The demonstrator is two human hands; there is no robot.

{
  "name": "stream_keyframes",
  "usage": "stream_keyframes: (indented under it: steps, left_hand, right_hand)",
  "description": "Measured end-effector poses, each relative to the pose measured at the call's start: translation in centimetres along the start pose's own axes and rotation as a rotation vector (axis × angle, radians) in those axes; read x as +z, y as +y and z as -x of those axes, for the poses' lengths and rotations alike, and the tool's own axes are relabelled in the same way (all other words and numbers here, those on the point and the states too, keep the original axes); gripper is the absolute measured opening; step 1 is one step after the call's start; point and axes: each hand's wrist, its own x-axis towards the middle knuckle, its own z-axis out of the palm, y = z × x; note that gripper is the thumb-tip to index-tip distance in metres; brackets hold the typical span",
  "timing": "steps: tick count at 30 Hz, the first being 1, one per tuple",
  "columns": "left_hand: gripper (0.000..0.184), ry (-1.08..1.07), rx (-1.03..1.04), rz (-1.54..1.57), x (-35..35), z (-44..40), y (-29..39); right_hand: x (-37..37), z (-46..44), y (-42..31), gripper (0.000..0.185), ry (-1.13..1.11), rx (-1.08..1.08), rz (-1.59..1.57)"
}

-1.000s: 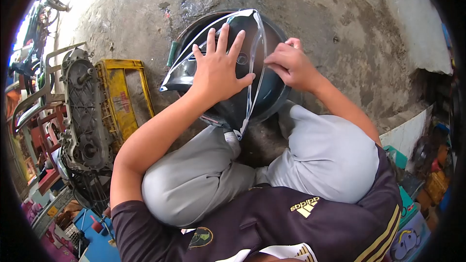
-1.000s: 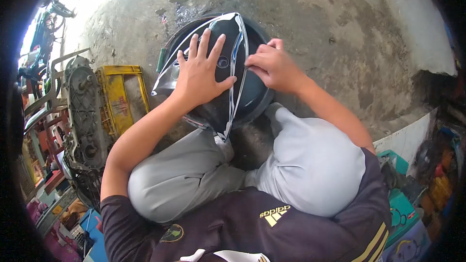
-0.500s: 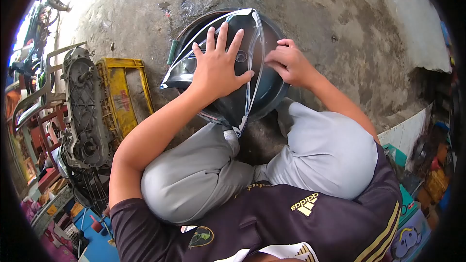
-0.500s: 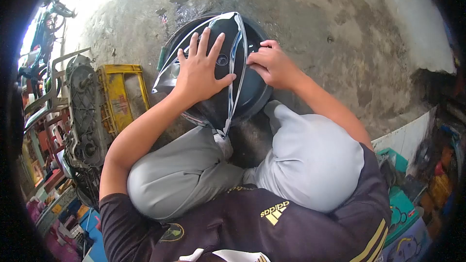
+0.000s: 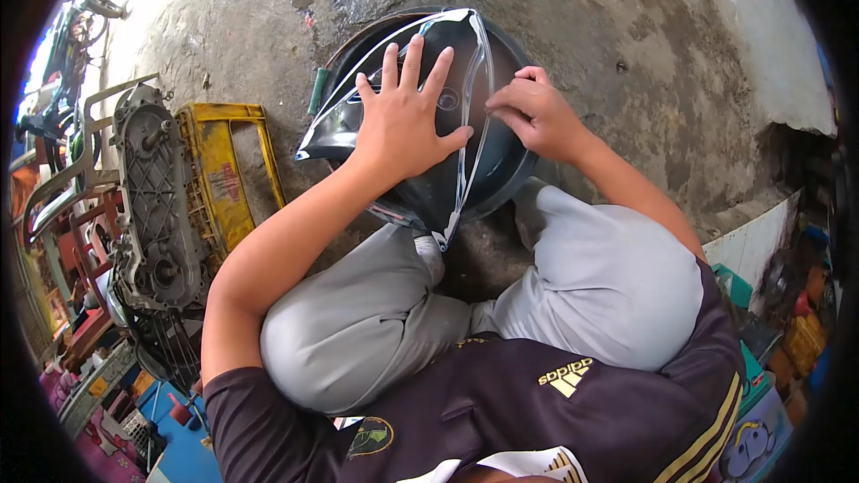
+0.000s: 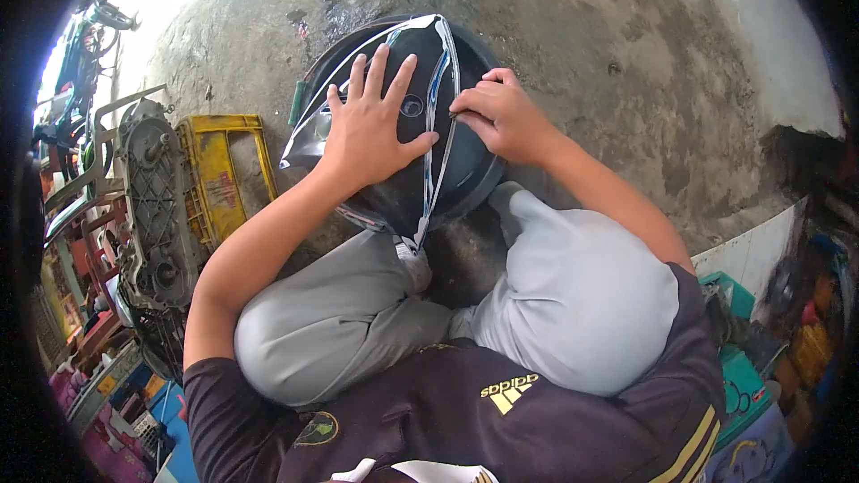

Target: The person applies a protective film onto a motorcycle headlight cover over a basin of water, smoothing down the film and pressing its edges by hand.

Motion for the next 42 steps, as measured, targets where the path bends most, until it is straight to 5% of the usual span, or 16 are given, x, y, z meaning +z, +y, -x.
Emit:
stream_keyframes:
  steps: [28,30,34,40,42]
  left_hand:
    - [0.112,-0.004,-0.003,-0.019,0.0,0.0,0.0]
    - [0.112,-0.003,-0.006,-0.018,-0.2,-0.1,0.0]
    - [0.112,-0.007,-0.007,-0.014,-0.3,0.0,0.2]
    - [0.112,0.003,-0.006,-0.017,-0.1,0.0,0.1]
    - [0.112,0.002,-0.007,-0.021,-0.3,0.1,0.1]
  right_hand:
    - [0.3,0.5,0.4,0.010,-0.010,0.047,0.035]
    - [0.4,0.3,0.2,0.010,0.113,0.125,-0.031]
    - [0.1,0.6,-0.1,0.011,-0.022,0.089,0.013]
    - [0.4,0.4,0.3,0.011,0.118,0.087,0.009]
    - [-0.1,0.7,-0.1,0.012,-0.066,0.105,0.018]
